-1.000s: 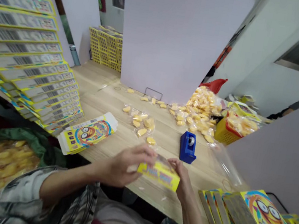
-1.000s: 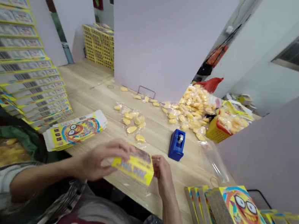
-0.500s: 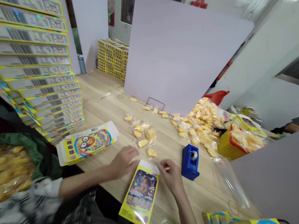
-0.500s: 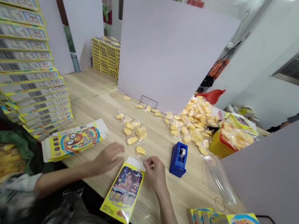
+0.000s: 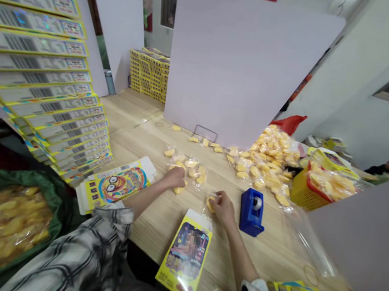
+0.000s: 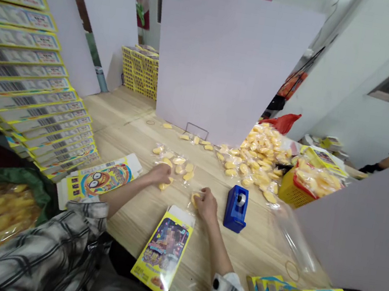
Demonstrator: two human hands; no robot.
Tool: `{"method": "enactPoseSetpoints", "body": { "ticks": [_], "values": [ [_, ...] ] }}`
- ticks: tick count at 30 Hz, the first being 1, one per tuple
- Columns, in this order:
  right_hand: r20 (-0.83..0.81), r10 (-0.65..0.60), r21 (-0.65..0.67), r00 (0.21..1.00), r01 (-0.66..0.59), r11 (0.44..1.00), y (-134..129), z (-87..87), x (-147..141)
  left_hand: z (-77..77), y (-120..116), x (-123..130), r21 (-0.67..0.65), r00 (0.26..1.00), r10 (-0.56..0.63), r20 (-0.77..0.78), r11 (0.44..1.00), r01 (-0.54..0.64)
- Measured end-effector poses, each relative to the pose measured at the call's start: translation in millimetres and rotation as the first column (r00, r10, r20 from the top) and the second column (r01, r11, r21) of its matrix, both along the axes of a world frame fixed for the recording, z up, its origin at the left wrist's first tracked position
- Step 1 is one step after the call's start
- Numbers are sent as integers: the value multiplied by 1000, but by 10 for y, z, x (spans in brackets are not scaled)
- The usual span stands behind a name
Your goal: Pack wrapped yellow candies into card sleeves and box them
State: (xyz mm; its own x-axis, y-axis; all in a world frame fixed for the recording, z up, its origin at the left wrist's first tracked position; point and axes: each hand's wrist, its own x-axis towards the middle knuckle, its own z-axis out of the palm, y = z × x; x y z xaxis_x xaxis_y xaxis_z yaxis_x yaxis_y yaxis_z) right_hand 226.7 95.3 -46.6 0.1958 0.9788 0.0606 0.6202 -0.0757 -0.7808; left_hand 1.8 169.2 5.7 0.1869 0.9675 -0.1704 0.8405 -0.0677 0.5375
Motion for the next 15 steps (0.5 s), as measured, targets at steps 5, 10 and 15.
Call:
{"method": "enactPoseSetpoints", "body": {
  "ticks": [5,10,15],
  "values": [
    [-561,-92,166,823,220,961,-300,98,160,108,-199,-194,-73,933,114,341,993,-95],
    [-740,-74,115,668,235,965,-559,176,-71,-2,-599,130,-287,451,295,842,954,-87],
    [-540,-8,139,841,99,985,-691,50,-122,-204,-776,377,-248,676,160,719,968,35]
  ]
}}
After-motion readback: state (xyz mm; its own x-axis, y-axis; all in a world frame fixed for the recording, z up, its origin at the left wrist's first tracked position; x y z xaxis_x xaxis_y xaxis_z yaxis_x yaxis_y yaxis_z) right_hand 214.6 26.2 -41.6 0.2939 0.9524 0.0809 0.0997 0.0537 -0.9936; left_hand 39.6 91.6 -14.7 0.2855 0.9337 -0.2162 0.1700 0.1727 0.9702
